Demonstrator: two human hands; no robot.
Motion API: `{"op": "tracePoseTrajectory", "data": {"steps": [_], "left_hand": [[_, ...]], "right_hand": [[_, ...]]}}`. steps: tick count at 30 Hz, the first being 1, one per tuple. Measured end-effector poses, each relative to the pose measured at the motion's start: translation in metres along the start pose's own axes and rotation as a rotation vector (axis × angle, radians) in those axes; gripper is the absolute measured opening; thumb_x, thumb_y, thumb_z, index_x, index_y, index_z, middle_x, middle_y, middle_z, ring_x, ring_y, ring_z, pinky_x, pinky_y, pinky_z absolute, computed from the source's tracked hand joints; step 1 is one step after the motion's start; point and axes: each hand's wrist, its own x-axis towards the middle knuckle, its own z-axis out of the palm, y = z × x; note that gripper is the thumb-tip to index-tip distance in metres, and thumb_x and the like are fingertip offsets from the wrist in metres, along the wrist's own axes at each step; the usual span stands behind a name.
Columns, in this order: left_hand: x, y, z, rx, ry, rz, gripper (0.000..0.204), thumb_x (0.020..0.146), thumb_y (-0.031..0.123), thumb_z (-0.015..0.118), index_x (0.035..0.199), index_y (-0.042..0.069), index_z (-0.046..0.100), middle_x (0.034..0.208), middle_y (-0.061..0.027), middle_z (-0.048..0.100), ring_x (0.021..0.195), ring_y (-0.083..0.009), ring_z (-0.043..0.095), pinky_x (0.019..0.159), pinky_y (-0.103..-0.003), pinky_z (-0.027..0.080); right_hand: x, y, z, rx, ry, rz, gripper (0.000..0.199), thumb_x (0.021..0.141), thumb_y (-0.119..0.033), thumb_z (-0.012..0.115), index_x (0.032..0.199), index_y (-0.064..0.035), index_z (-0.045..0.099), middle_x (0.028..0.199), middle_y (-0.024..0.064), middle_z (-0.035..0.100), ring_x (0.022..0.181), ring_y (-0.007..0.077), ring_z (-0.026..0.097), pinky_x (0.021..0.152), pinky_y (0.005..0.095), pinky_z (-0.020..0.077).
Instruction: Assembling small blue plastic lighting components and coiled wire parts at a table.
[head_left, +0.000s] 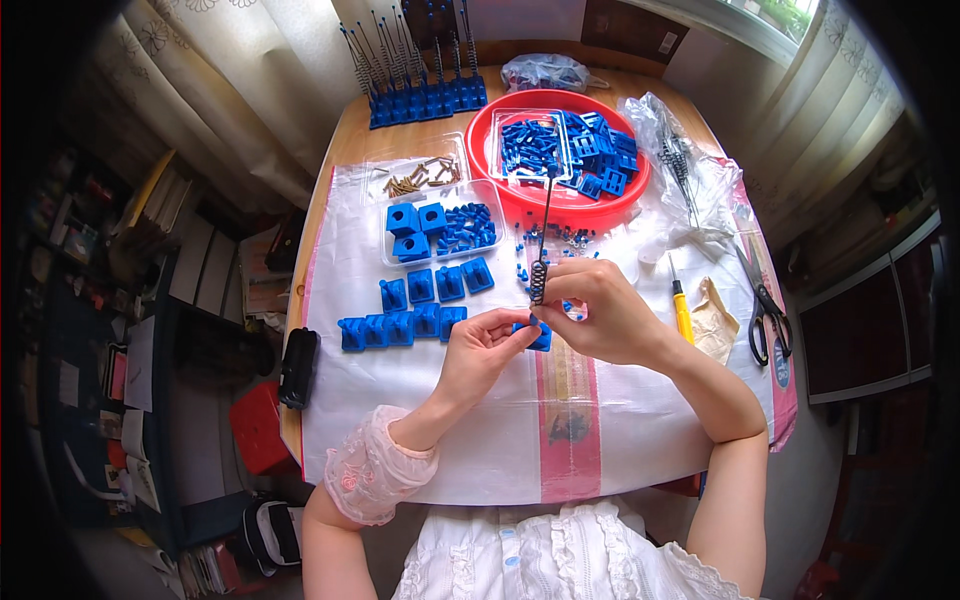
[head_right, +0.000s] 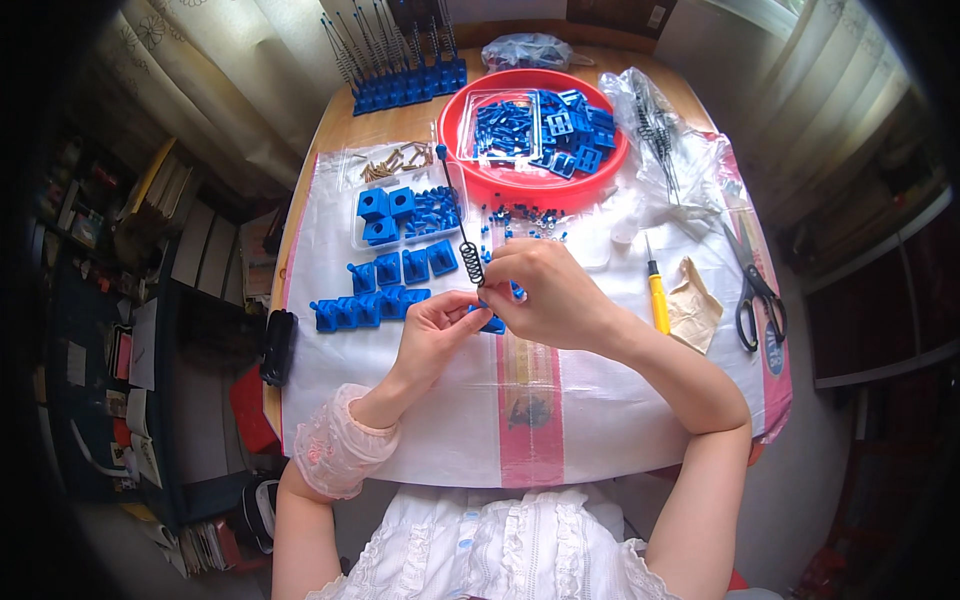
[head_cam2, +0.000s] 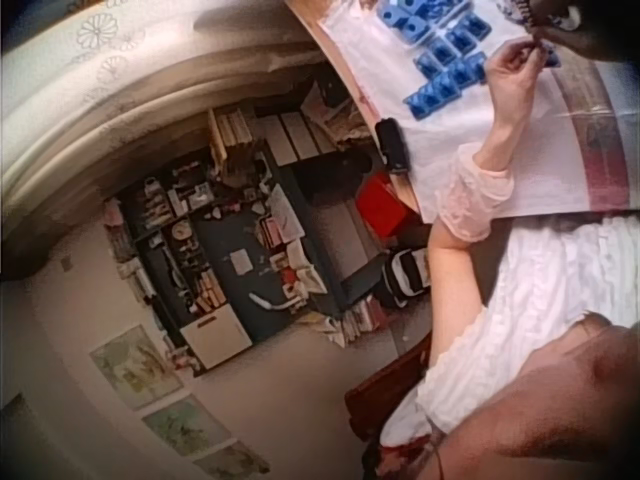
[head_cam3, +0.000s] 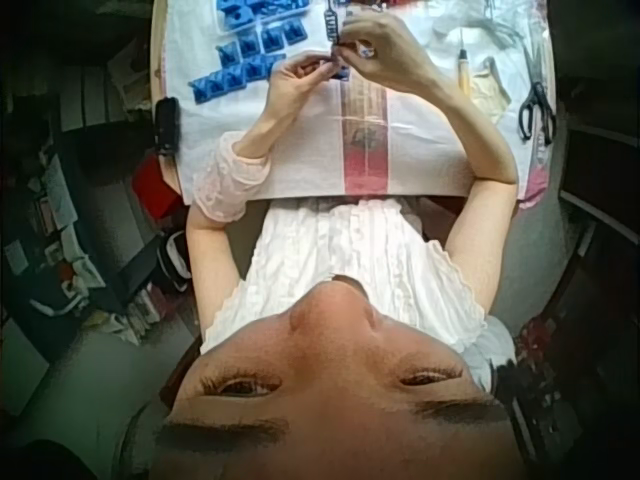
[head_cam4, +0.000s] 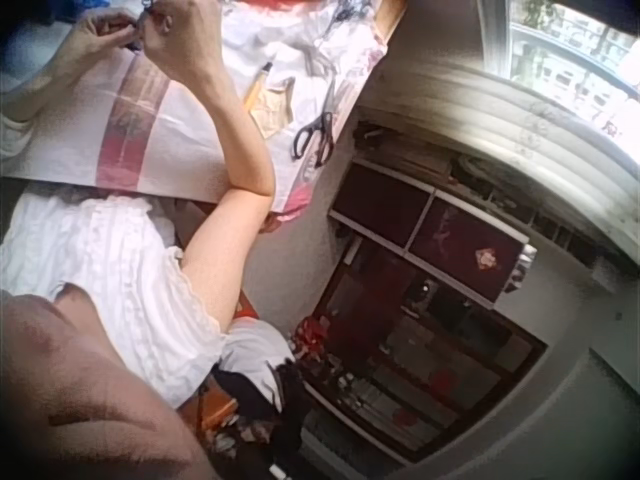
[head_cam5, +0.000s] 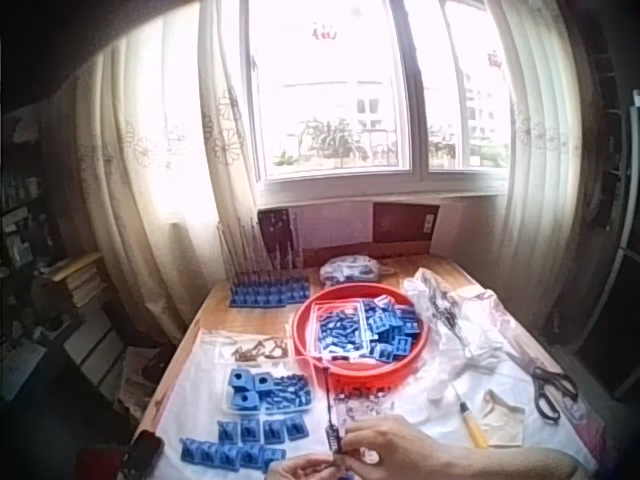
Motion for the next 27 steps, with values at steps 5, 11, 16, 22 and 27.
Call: {"op": "tracePoseTrajectory", "data": {"steps": [5, 11, 16, 22, 27], "left_hand": [[-0.0002, -0.0002, -0.0001, -0.006, 0.002, 0.001, 0.021, 0.098, 0.002, 0.072, 0.118, -0.003, 0.071, 0.106, -0.0072, 0.075, 0.096, -0.0082, 0.07, 0.087, -0.022, 0.058], [0.0, -0.0016, -0.0006, -0.001, 0.003, 0.004, 0.021, 0.098, 0.003, 0.072, 0.117, -0.003, 0.071, 0.105, -0.0067, 0.076, 0.095, -0.0072, 0.07, 0.086, -0.021, 0.058], [-0.0001, -0.0019, -0.0008, 0.014, 0.004, 0.003, 0.02, 0.098, 0.004, 0.072, 0.117, -0.003, 0.072, 0.103, -0.006, 0.076, 0.093, -0.0063, 0.069, 0.083, -0.02, 0.057], [0.0, -0.0019, -0.0003, 0.007, 0.004, 0.004, 0.02, 0.098, 0.004, 0.072, 0.117, -0.003, 0.072, 0.102, -0.0051, 0.076, 0.092, -0.0054, 0.069, 0.082, -0.019, 0.056], [-0.0002, -0.0016, -0.0002, 0.008, 0.001, -0.001, 0.02, 0.098, 0.005, 0.073, 0.116, -0.002, 0.072, 0.102, -0.0048, 0.076, 0.092, -0.005, 0.068, 0.081, -0.019, 0.056]], "right_hand": [[-0.0004, -0.0006, -0.0004, 0.008, 0.001, 0.005, 0.007, 0.08, -0.005, 0.069, 0.076, 0.001, 0.071, 0.074, 0.0119, 0.065, 0.072, 0.0304, 0.065, 0.066, 0.0426, 0.0505], [-0.0003, -0.0018, 0.0, 0.023, -0.005, 0.031, 0.007, 0.08, -0.004, 0.07, 0.076, 0.0008, 0.071, 0.074, 0.0114, 0.065, 0.072, 0.0299, 0.065, 0.066, 0.0424, 0.0501], [-0.0007, -0.0005, 0.0015, 0.03, 0.001, 0.031, 0.007, 0.08, -0.005, 0.07, 0.076, 0.0006, 0.071, 0.073, 0.0113, 0.065, 0.072, 0.0298, 0.064, 0.065, 0.0424, 0.0497], [-0.0006, -0.0001, 0.0017, 0.03, 0.002, 0.031, 0.007, 0.08, -0.004, 0.07, 0.075, 0.0006, 0.071, 0.073, 0.0114, 0.065, 0.072, 0.03, 0.064, 0.065, 0.0425, 0.0496], [-0.0006, 0.0004, 0.0023, 0.026, 0.003, 0.032, 0.006, 0.08, -0.004, 0.07, 0.075, 0.0006, 0.071, 0.073, 0.0114, 0.065, 0.073, 0.0301, 0.065, 0.066, 0.0425, 0.0497]]}}
